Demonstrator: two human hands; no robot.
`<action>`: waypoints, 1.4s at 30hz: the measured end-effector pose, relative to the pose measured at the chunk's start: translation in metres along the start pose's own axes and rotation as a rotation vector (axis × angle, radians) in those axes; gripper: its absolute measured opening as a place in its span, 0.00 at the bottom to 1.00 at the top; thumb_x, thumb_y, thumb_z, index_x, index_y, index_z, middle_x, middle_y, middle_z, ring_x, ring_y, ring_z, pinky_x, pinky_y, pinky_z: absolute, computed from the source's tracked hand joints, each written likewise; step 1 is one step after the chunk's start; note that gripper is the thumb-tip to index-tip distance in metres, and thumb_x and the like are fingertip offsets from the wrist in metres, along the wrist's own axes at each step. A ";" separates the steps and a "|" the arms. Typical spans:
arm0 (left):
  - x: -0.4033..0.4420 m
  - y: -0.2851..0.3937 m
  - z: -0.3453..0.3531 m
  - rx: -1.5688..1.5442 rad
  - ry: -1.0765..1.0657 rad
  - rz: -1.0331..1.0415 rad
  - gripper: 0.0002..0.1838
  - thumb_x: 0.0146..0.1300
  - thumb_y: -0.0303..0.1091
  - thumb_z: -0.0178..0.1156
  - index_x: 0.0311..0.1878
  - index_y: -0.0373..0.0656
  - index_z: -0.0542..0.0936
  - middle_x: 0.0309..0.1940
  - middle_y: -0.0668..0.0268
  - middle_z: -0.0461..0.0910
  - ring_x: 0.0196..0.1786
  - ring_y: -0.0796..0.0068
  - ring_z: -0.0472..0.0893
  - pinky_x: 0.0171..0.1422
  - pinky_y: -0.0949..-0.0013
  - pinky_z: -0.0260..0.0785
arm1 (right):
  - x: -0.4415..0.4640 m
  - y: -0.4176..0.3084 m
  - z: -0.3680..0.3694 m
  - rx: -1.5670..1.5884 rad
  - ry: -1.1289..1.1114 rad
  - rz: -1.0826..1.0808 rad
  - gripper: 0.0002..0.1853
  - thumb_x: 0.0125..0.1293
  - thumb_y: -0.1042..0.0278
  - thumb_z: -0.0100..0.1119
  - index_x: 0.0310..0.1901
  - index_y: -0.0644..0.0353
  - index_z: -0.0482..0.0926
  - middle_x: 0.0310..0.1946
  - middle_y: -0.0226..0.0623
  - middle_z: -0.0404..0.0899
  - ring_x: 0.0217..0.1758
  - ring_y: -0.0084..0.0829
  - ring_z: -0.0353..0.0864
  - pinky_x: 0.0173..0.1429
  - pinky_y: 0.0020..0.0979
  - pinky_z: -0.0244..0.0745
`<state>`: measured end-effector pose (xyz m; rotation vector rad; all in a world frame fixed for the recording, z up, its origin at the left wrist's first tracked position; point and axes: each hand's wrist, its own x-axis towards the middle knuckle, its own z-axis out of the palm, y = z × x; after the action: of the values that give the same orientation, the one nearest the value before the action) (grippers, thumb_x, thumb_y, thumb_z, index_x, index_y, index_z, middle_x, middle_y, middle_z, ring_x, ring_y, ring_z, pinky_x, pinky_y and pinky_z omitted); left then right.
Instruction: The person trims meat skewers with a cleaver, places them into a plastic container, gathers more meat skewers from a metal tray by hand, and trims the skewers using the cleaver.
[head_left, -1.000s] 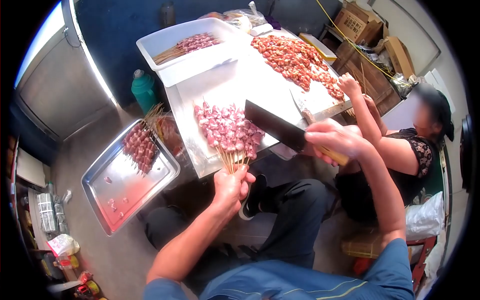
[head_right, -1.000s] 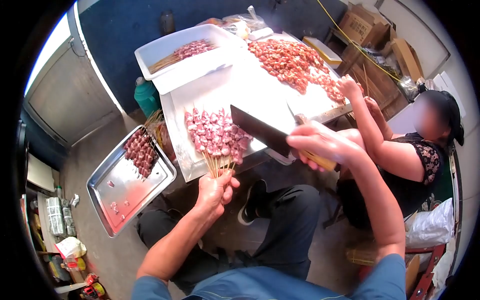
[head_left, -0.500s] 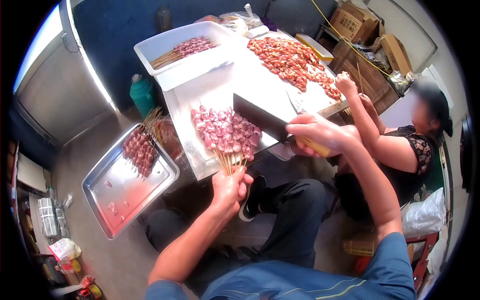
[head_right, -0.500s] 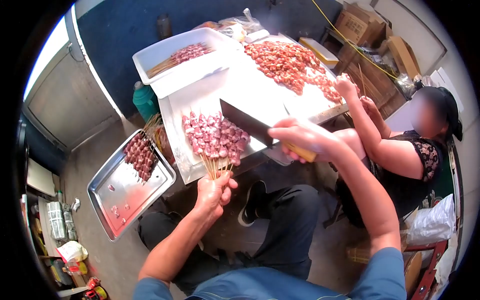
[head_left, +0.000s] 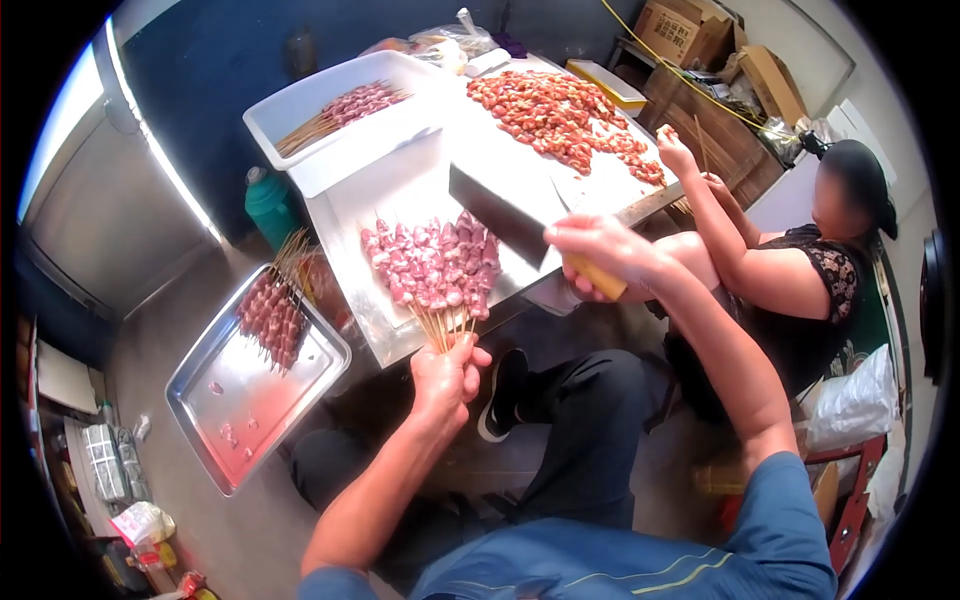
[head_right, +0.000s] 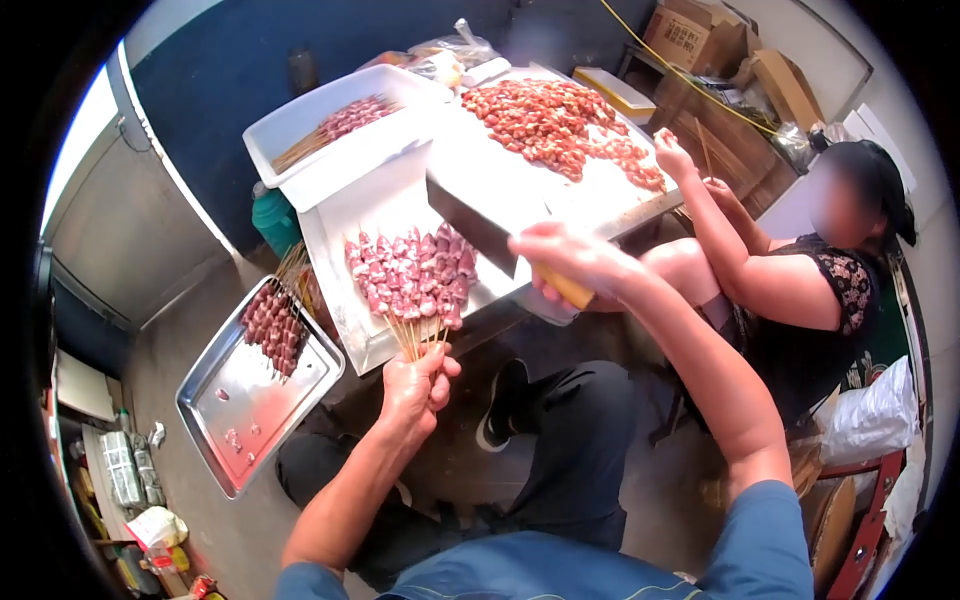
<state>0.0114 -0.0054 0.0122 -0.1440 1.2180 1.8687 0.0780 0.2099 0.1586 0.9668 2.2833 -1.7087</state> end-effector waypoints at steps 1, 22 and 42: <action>0.000 0.000 0.000 0.010 0.011 -0.006 0.06 0.71 0.30 0.56 0.44 0.36 0.75 0.24 0.62 0.79 0.12 0.81 0.65 0.14 0.78 0.50 | 0.003 0.009 -0.008 -0.136 -0.124 -0.034 0.18 0.70 0.54 0.56 0.44 0.65 0.75 0.23 0.33 0.74 0.19 0.23 0.75 0.19 0.24 0.70; 0.001 -0.002 0.001 0.025 0.004 0.005 0.07 0.72 0.31 0.56 0.44 0.37 0.75 0.24 0.63 0.78 0.13 0.81 0.65 0.15 0.77 0.51 | -0.062 0.040 -0.017 -0.007 -0.048 0.003 0.17 0.73 0.57 0.54 0.47 0.65 0.75 0.23 0.34 0.75 0.18 0.23 0.76 0.19 0.24 0.72; 0.000 -0.002 0.002 -0.011 0.002 0.018 0.04 0.71 0.27 0.55 0.42 0.36 0.74 0.23 0.61 0.78 0.12 0.82 0.65 0.14 0.77 0.50 | -0.078 0.040 -0.031 -0.113 -0.133 0.042 0.17 0.72 0.55 0.55 0.44 0.65 0.77 0.22 0.31 0.75 0.19 0.21 0.77 0.20 0.22 0.72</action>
<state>0.0134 -0.0035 0.0123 -0.1417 1.2143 1.8915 0.1695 0.2115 0.1728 0.8453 2.2313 -1.5585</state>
